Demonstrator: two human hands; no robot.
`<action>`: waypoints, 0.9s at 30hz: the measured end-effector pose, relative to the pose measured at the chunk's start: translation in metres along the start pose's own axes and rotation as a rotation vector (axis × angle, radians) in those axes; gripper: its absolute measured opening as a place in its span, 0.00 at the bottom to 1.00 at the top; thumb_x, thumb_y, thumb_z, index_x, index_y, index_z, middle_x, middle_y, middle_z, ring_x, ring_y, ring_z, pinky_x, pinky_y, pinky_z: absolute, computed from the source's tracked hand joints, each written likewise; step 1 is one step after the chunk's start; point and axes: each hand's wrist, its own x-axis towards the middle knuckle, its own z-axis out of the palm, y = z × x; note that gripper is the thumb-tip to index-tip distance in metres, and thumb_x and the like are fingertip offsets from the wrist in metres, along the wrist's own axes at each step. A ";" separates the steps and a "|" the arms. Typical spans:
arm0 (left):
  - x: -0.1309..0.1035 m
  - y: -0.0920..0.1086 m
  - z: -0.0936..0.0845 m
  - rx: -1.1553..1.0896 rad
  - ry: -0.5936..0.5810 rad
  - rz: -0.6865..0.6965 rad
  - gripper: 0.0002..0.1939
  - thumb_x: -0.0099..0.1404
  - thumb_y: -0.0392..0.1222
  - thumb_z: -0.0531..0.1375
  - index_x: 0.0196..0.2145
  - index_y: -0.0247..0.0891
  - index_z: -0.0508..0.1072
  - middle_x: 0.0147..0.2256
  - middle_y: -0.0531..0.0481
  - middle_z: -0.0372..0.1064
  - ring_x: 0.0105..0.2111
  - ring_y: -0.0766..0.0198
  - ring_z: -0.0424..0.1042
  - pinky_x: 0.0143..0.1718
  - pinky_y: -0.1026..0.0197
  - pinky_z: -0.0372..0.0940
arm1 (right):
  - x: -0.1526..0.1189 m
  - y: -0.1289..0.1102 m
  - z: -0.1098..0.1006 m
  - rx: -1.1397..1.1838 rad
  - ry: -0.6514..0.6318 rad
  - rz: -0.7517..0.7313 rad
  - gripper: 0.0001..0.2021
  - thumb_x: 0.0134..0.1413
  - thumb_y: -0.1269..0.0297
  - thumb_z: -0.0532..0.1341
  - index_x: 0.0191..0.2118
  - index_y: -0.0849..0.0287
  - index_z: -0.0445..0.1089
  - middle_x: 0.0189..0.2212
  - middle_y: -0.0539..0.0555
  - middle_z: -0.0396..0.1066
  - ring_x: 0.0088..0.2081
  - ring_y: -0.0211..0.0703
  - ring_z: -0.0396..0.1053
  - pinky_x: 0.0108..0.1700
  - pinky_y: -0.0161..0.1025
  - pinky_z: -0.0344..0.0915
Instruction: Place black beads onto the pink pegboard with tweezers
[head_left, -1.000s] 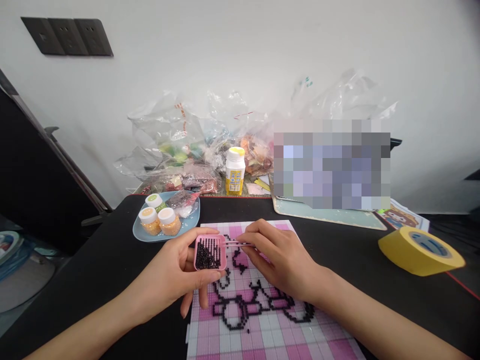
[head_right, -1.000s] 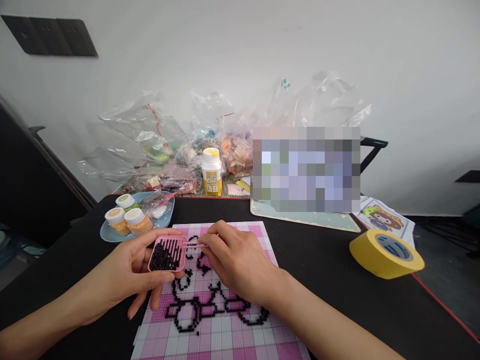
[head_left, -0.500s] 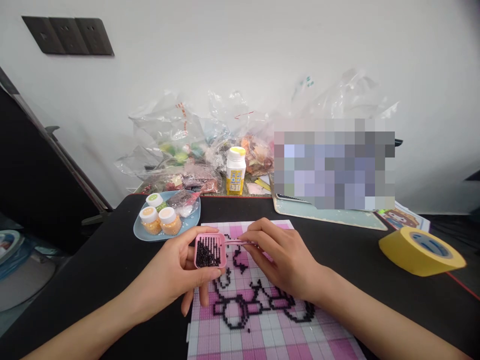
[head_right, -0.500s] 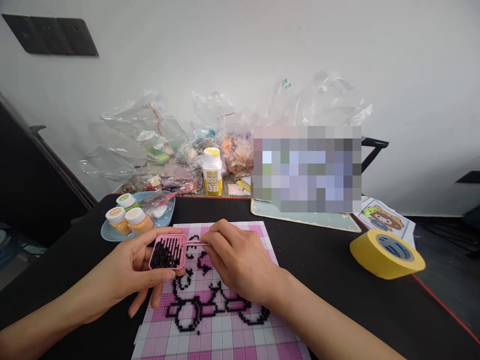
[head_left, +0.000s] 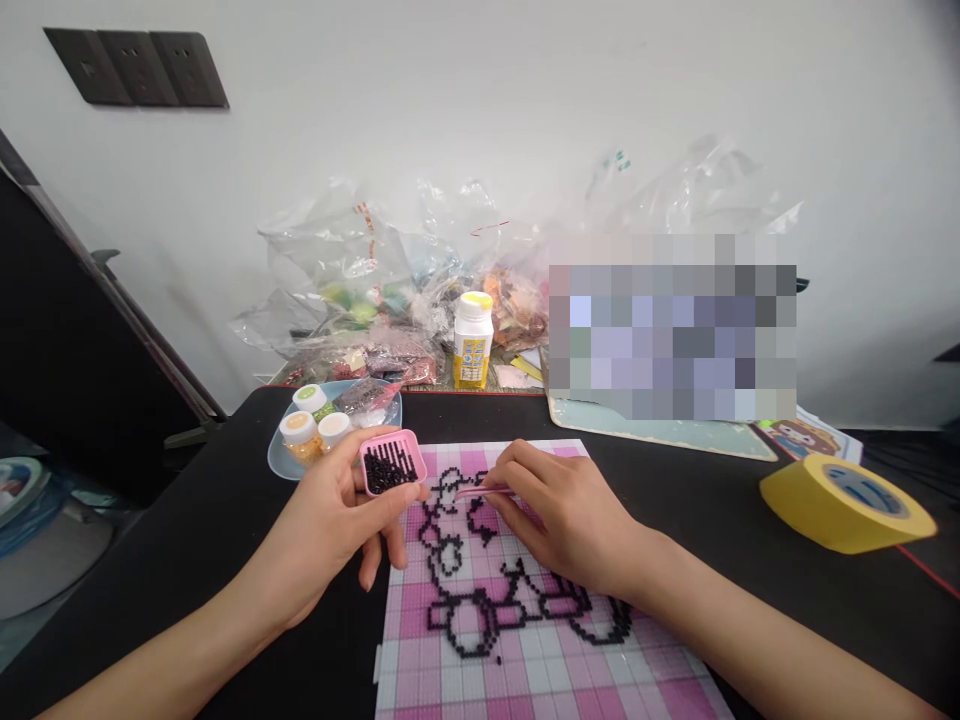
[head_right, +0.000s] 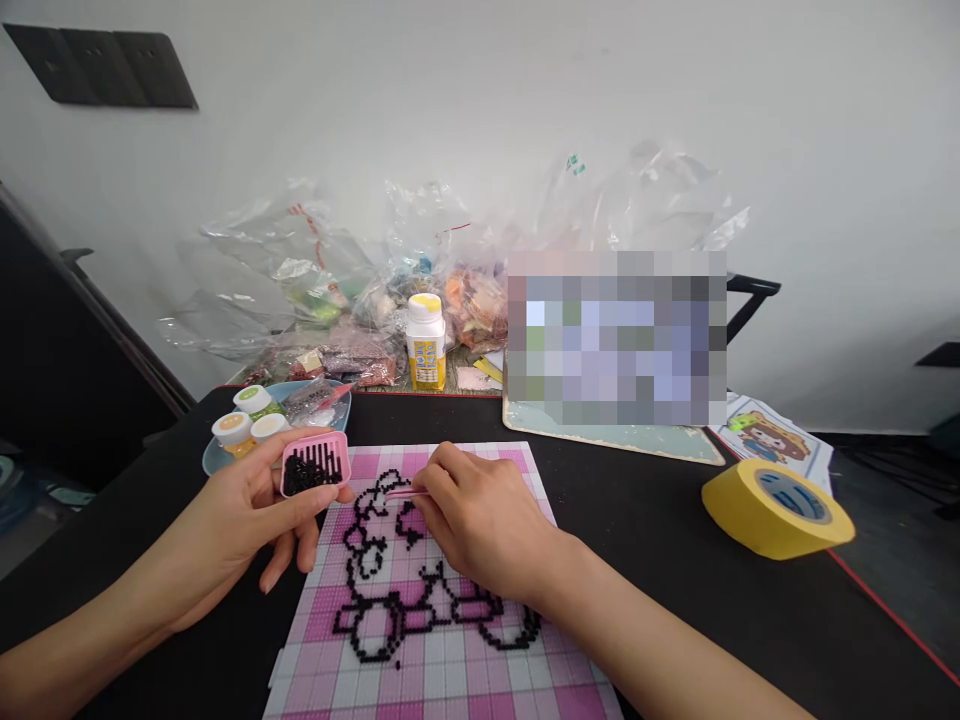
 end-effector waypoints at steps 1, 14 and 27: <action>0.000 0.000 0.000 0.005 -0.003 0.000 0.32 0.62 0.56 0.68 0.56 0.39 0.62 0.31 0.44 0.79 0.15 0.69 0.68 0.11 0.72 0.57 | 0.000 0.000 0.000 0.000 -0.008 0.000 0.11 0.70 0.68 0.52 0.37 0.61 0.70 0.31 0.53 0.71 0.28 0.38 0.68 0.25 0.35 0.58; -0.001 0.001 0.001 -0.007 -0.022 -0.005 0.29 0.62 0.53 0.68 0.54 0.39 0.64 0.33 0.44 0.78 0.15 0.69 0.68 0.10 0.72 0.58 | 0.000 0.001 0.002 0.000 -0.040 0.002 0.11 0.70 0.67 0.52 0.37 0.61 0.70 0.32 0.53 0.72 0.29 0.39 0.69 0.27 0.35 0.58; 0.000 0.000 -0.001 0.019 -0.038 -0.019 0.30 0.62 0.54 0.68 0.56 0.39 0.63 0.31 0.44 0.79 0.14 0.69 0.68 0.11 0.72 0.57 | 0.000 0.002 0.002 0.009 -0.036 0.000 0.12 0.71 0.66 0.52 0.39 0.61 0.71 0.32 0.54 0.72 0.30 0.40 0.70 0.27 0.36 0.59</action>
